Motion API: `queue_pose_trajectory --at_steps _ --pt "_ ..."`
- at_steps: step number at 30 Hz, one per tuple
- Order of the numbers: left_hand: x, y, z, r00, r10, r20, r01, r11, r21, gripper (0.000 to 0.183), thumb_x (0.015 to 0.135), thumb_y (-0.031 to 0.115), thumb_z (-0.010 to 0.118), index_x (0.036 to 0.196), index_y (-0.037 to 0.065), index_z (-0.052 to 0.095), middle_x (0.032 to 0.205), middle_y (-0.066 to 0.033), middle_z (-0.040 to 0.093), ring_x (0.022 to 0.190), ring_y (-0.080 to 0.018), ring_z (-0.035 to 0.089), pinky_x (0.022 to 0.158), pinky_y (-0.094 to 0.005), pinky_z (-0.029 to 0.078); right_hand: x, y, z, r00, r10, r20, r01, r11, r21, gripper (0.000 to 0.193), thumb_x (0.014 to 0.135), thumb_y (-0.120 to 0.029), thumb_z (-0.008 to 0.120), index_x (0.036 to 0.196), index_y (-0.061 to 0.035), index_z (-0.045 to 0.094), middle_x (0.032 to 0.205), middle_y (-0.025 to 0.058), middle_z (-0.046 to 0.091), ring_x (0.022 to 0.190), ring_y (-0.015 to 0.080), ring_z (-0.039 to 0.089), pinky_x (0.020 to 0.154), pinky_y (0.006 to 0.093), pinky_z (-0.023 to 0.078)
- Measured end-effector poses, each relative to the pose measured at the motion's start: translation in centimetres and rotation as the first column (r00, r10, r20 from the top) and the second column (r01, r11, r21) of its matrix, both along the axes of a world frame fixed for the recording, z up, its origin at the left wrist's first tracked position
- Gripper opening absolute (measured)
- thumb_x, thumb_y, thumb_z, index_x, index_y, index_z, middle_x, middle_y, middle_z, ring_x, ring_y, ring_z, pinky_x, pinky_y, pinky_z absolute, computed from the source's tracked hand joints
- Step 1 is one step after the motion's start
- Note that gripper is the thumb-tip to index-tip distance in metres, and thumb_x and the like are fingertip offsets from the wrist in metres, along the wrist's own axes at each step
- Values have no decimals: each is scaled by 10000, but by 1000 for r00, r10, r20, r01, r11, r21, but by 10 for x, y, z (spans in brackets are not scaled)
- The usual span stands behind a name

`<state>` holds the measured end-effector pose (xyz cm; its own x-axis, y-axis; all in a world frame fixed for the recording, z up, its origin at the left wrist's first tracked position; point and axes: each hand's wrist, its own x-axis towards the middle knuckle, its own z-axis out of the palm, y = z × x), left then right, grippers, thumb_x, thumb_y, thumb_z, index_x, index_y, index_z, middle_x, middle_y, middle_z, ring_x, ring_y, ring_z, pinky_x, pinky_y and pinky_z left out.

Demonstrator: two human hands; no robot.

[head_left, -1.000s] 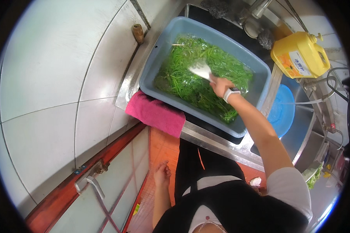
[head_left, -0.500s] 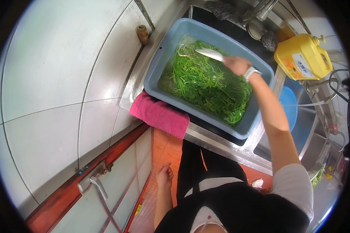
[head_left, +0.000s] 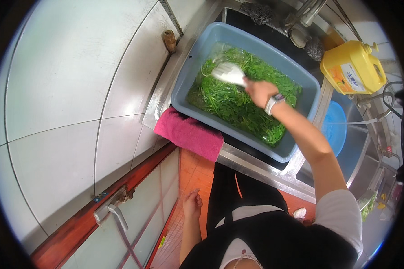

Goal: The person washes green vegetables in a basin using a slotted spoon, then moves to a counter to line a bucket with a plastic bag. The person returns to the sink area and uses scissors to trim the roots off leafy greens, placing the trimmed pieces into a basket.

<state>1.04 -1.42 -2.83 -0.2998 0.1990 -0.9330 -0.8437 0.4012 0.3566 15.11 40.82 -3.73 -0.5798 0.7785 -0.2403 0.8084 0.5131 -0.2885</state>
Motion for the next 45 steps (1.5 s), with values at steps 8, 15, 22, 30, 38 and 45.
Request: queue_pose_trajectory --at_steps 8,15,22,30,38,45 --pt "-4 1 1 999 53 -11 -53 998 25 97 839 93 539 893 25 581 586 12 423 461 -77 361 403 -196 264 -15 10 -4 985 -65 160 65 998 1 312 842 -244 464 1120 -148 569 865 145 637 784 312 619 669 409 501" --pt "-4 -4 -1 1000 -11 16 11 1000 -10 154 831 136 536 949 38 548 602 15 401 489 -95 360 429 -215 263 -22 -35 0 943 318 95 -289 928 -236 424 849 -239 462 1268 -174 436 746 161 624 672 312 615 567 426 475" --pt "-7 -10 -1 1000 15 -16 -15 1000 20 145 838 124 528 946 33 558 602 12 415 482 -88 362 418 -207 263 -10 -16 9 968 171 183 -161 985 -70 388 849 -228 430 1228 -163 480 723 147 621 638 302 607 546 425 468" --pt "-5 -13 -3 999 30 11 -30 998 59 118 837 116 522 926 43 549 599 14 408 483 -87 361 414 -204 259 5 -16 22 901 339 270 -284 933 -222 345 836 -276 489 1170 -210 547 769 118 640 682 265 626 611 379 486" --pt "-4 -6 -6 1000 22 18 -22 999 27 117 837 108 525 925 41 560 596 12 413 478 -83 366 406 -201 265 -49 57 14 993 -88 -77 85 996 -31 345 865 -327 451 1104 -115 580 953 151 622 836 318 604 777 395 476" --pt "-7 -9 -8 999 -20 40 19 999 36 130 837 116 523 943 44 548 597 13 402 479 -81 352 407 -202 254 -26 18 -2 981 150 123 -130 979 -156 330 863 -268 452 1160 -168 553 926 141 634 845 304 614 763 401 482"
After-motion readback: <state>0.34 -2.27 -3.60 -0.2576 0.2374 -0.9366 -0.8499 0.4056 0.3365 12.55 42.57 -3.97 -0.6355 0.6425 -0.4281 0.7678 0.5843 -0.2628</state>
